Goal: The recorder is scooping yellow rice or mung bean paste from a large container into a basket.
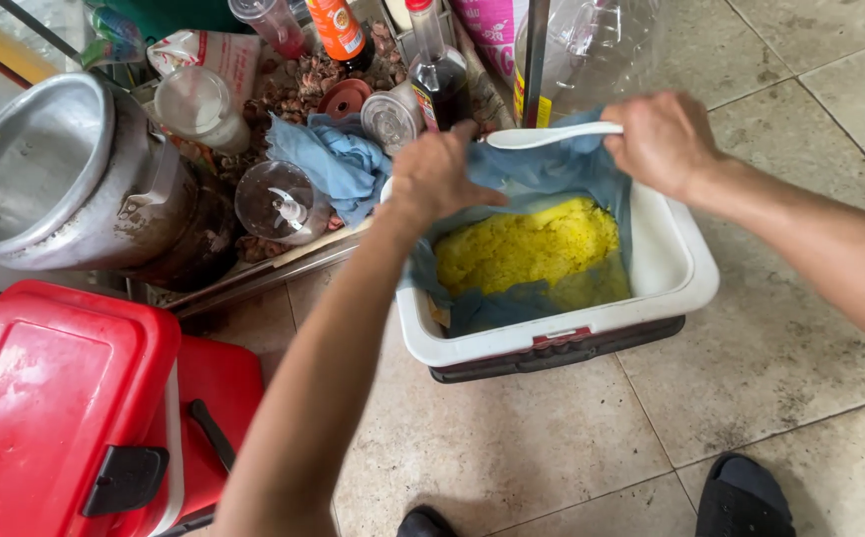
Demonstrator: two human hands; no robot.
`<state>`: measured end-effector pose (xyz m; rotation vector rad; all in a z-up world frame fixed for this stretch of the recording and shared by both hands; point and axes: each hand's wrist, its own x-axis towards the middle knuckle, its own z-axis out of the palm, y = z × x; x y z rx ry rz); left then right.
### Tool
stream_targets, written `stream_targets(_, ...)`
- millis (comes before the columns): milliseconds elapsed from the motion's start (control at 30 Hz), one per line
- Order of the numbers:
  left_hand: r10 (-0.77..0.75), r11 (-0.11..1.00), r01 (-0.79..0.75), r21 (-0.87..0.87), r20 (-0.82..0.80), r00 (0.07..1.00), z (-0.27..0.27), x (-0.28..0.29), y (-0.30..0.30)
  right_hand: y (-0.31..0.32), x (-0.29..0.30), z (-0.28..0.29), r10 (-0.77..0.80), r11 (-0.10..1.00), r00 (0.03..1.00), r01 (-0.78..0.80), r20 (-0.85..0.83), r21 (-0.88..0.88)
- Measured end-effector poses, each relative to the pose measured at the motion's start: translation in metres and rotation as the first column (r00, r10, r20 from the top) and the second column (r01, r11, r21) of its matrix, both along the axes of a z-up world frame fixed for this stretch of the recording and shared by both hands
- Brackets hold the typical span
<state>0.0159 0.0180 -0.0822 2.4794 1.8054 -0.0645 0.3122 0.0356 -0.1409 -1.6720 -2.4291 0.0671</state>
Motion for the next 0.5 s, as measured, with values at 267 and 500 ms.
stream_targets(267,-0.206,0.94,0.131,0.314,0.219,0.954,-0.072,0.039,0.026,-0.023,-0.008,0.073,0.064,0.998,0.895,-0.065,-0.442,0.014)
stream_targets(500,-0.101,0.952,-0.195,0.237,0.841,0.531,-0.115,0.04,0.048,-0.013,0.025,0.038,-0.182,0.971,0.813,0.061,-0.554,-0.229)
